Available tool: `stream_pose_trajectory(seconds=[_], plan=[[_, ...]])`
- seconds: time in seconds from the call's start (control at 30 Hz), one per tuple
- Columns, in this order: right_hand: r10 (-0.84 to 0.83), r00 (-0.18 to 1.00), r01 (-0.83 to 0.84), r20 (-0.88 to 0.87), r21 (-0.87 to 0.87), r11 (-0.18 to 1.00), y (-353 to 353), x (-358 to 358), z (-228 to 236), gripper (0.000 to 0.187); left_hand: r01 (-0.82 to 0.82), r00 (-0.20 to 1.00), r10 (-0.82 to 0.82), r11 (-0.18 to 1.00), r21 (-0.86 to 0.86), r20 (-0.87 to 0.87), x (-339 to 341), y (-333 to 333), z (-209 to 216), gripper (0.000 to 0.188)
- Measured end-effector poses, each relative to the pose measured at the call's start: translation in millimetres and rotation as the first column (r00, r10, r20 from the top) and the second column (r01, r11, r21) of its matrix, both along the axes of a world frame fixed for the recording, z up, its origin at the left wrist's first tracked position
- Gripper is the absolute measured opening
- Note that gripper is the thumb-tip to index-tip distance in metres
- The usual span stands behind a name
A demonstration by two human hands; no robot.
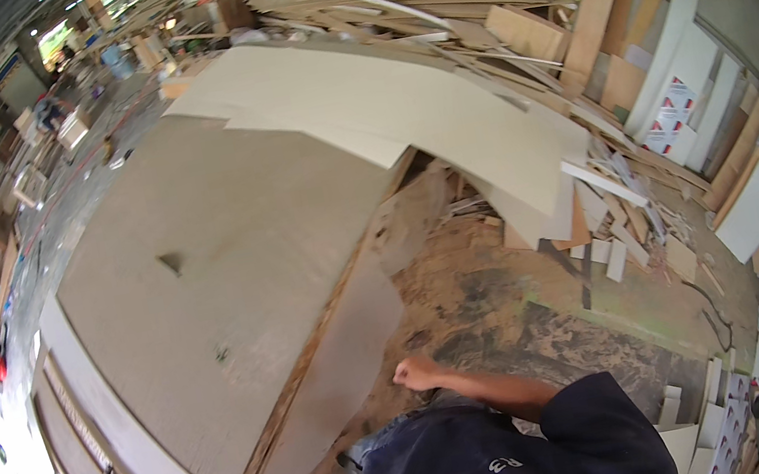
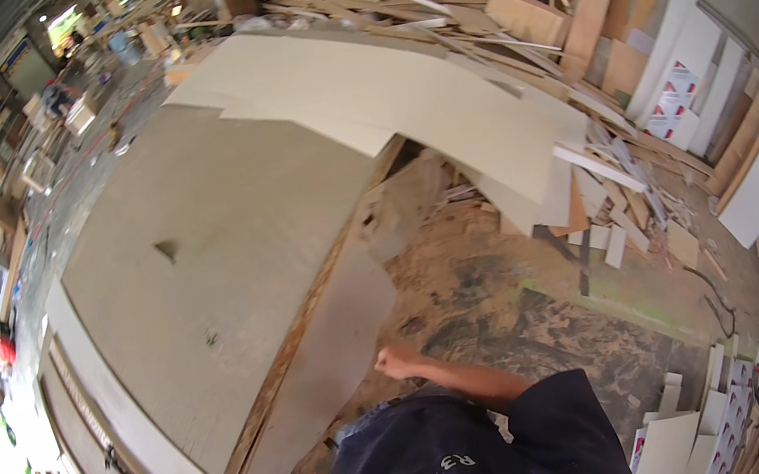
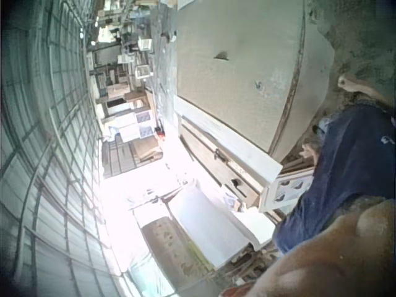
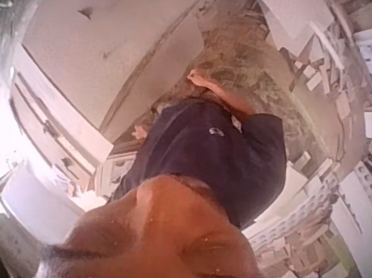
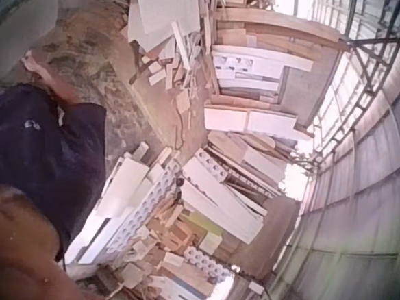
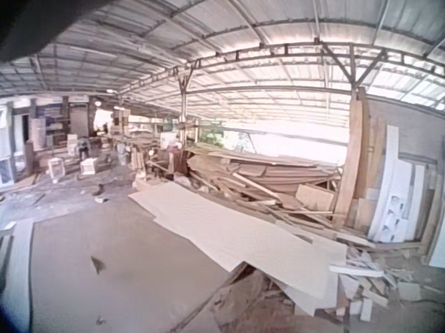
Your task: The person organizes and aligns various wood panels on a workbench, uses a hammer and a measuring tape to adjust and check a decorative wood strip, and moves several large white curved panels into place.
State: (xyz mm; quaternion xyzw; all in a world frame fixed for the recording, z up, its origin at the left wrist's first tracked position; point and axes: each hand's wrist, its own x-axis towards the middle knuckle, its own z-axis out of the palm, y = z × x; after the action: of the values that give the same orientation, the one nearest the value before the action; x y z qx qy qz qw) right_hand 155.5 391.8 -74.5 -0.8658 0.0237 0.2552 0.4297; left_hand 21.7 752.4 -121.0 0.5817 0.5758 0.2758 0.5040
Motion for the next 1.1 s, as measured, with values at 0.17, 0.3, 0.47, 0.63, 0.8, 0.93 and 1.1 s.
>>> stream_pose_trajectory(seconds=[0.17, 0.3, 0.47, 0.63, 0.8, 0.93, 1.1], plan=[[-0.702, 0.687, 0.726, -0.186, 0.136, 0.674, -179, 7, -6, 0.016, 0.384, 0.92, -0.323, 0.851, -0.357, 0.221, 94, -108, 27, 0.051], [-0.963, 0.27, 0.912, -0.001, 0.321, 0.255, -302, -2, -72, 0.013, 0.692, 0.722, -0.638, 0.658, -0.298, 0.267, 161, -175, 75, 0.04], [-0.91, 0.176, 0.98, 0.376, 0.024, 0.199, -407, 3, -102, 0.022, 0.75, 0.658, -0.703, 0.578, -0.322, 0.271, 233, -221, 75, 0.034], [-0.958, 0.019, 0.999, 0.286, 0.029, 0.028, -471, 46, -78, 0.041, 0.801, 0.59, -0.759, 0.509, -0.316, 0.273, 297, -300, 77, 0.029], [-0.936, 0.239, 0.963, 0.257, -0.187, 0.195, -497, 70, -40, 0.038, 0.87, 0.429, -0.842, 0.288, -0.4, 0.327, 358, -415, 81, 0.032], [-0.987, 0.155, 0.984, 0.04, 0.08, 0.158, -481, 76, 0, 0.025, 0.887, 0.092, -0.9, -0.121, -0.447, 0.425, 375, -499, 95, 0.045], [-0.775, 0.588, 0.764, -0.232, 0.472, 0.439, -405, 131, 80, 0.017, 0.74, -0.065, -0.871, -0.37, -0.562, 0.488, 365, -549, 133, 0.044]])
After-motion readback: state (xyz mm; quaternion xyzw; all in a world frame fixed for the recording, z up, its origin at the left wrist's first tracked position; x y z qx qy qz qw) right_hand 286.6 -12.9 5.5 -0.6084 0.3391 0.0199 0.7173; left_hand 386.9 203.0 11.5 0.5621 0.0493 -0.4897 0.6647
